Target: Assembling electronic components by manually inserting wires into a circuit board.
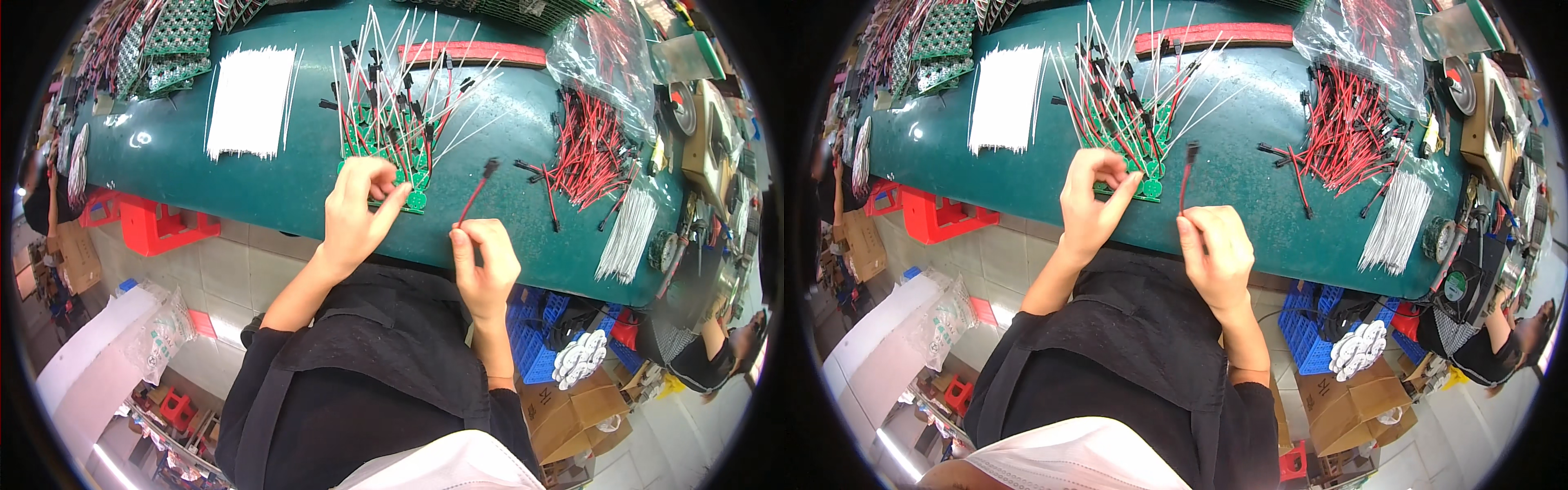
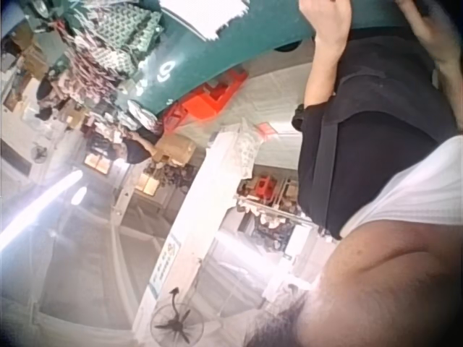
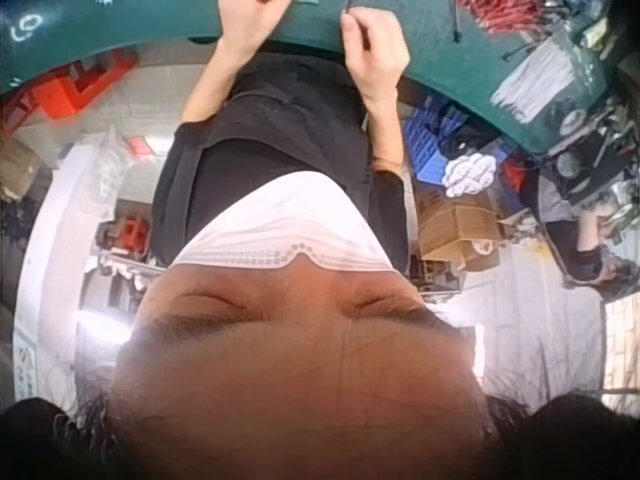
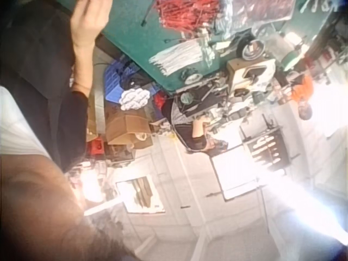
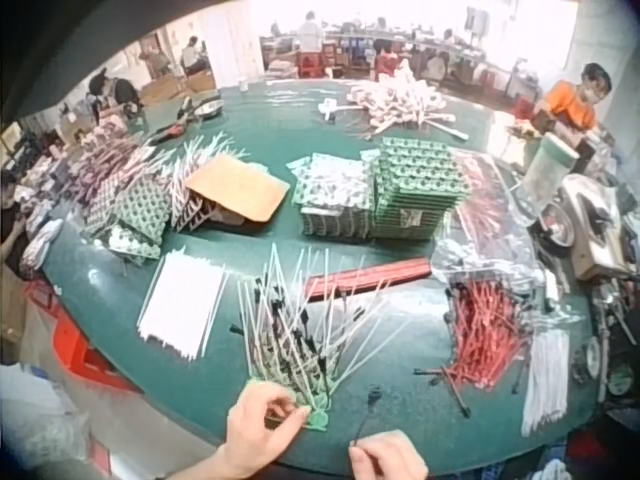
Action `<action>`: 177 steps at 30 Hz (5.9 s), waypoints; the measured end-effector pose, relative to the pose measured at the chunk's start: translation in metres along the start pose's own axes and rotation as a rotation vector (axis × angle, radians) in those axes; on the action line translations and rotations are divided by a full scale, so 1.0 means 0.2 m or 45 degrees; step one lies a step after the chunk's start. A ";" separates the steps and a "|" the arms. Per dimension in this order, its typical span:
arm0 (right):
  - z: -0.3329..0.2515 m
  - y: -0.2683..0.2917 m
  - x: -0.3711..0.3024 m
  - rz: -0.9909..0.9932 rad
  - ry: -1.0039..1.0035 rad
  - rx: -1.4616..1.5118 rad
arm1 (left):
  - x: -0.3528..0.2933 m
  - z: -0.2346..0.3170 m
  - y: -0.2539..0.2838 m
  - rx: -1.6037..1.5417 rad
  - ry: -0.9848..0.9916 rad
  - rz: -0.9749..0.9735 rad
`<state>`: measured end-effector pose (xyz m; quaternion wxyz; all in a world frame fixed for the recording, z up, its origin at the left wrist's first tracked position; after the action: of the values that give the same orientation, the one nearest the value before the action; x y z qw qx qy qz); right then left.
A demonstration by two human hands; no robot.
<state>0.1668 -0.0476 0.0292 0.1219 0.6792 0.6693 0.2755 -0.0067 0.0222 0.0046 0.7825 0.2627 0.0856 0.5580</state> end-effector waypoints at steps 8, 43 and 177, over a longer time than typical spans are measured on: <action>-0.04 -0.10 0.04 -0.133 0.271 -0.383 | -0.03 0.10 0.04 -0.310 -0.074 -0.402; -0.07 -0.13 0.02 0.000 0.401 -0.153 | -0.08 0.05 0.08 -1.097 0.240 -0.507; 0.36 0.35 -0.07 0.510 -0.242 1.328 | -0.05 -0.14 0.16 -0.086 0.027 0.058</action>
<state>0.2660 -0.0522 0.0048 -0.2246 0.7851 0.5609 -0.1361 -0.0487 0.0302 -0.0035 0.7770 0.2321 0.0691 0.5810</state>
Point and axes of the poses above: each hand's wrist, its own x-axis towards the middle knuckle, its own y-axis out of the back of the hand, z = x × y, the point moved 3 cm from there along x, towards the middle knuckle, and after that the axes turned 14 degrees about -z, right-handed, at the moved point
